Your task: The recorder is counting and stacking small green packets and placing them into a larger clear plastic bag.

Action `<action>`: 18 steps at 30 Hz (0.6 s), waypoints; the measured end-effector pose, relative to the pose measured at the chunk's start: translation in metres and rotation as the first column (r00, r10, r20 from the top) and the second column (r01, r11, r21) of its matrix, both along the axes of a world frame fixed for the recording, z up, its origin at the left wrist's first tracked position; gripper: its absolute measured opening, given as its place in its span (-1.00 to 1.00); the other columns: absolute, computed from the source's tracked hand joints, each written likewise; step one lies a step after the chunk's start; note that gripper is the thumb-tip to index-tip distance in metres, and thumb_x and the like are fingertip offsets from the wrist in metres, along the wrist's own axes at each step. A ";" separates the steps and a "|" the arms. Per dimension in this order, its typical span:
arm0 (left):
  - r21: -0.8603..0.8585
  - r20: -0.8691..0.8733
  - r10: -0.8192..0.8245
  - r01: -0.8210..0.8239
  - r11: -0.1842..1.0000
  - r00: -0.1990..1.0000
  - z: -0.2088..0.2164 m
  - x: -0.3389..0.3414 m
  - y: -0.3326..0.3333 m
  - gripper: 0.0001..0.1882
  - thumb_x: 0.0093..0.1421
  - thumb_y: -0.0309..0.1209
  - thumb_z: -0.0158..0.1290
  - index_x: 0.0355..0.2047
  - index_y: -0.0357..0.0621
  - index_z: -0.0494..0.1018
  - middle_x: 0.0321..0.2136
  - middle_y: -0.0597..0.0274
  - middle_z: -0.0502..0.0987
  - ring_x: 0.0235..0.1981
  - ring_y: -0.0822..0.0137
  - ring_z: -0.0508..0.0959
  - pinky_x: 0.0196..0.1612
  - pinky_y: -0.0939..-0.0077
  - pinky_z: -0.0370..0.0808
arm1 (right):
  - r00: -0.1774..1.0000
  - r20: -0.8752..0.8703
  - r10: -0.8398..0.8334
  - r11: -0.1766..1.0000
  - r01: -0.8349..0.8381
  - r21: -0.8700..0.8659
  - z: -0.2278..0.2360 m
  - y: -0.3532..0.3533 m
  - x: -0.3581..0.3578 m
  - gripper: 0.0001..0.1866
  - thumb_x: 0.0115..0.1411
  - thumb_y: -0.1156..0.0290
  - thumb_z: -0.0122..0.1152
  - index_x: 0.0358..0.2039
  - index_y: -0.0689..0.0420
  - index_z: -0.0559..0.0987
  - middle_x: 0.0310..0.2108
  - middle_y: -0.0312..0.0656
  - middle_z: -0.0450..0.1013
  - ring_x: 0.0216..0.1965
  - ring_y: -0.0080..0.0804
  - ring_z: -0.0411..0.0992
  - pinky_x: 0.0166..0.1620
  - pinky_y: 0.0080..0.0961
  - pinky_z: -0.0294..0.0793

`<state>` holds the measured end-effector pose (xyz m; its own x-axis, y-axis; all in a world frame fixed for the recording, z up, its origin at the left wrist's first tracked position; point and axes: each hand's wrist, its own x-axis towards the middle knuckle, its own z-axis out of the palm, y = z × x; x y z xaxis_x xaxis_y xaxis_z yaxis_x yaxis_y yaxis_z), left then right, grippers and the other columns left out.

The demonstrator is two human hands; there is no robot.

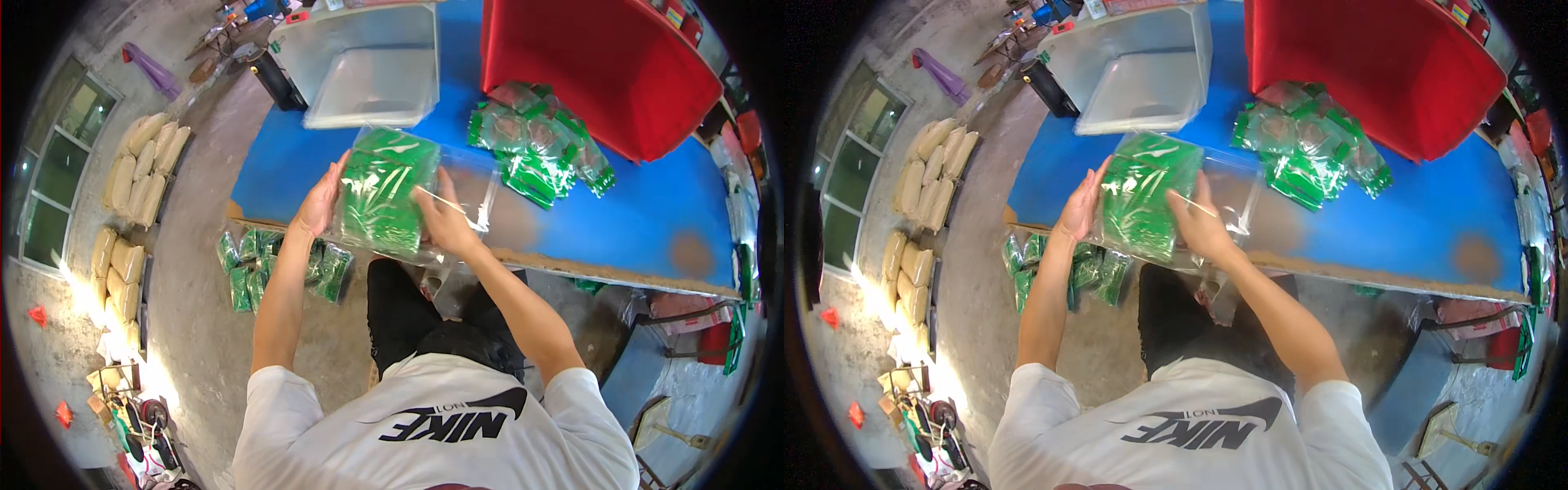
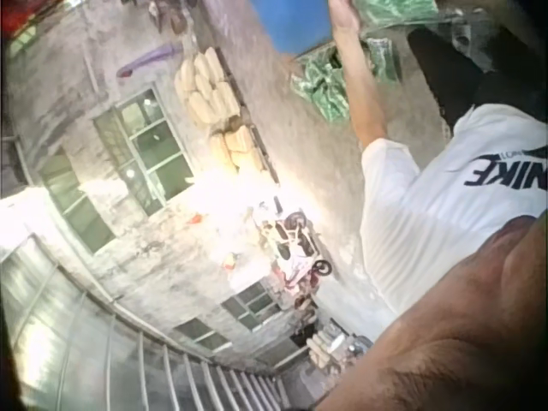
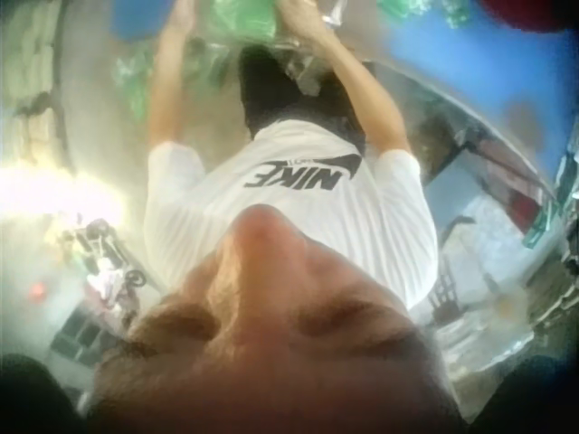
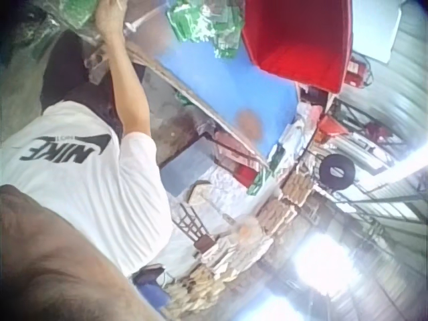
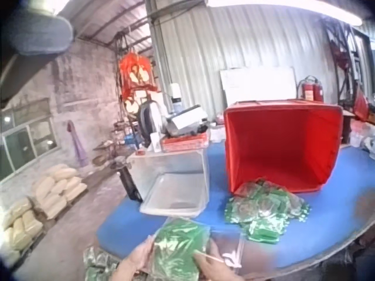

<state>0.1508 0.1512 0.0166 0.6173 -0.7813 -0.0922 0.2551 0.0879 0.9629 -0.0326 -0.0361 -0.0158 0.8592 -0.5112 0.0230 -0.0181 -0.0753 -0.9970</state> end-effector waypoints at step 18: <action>0.246 0.223 -0.220 0.164 0.955 0.949 0.016 0.014 -0.054 -0.14 0.35 -0.04 0.03 0.48 -0.11 -0.10 0.46 0.01 -0.06 0.46 0.19 -0.04 0.44 0.37 -0.10 | 0.859 0.077 -0.506 0.845 0.475 0.247 -0.043 -0.043 0.076 -0.68 0.34 0.21 0.19 -0.28 0.26 0.58 -0.44 -0.21 0.50 -0.39 -0.55 0.38 -0.27 -0.50 0.40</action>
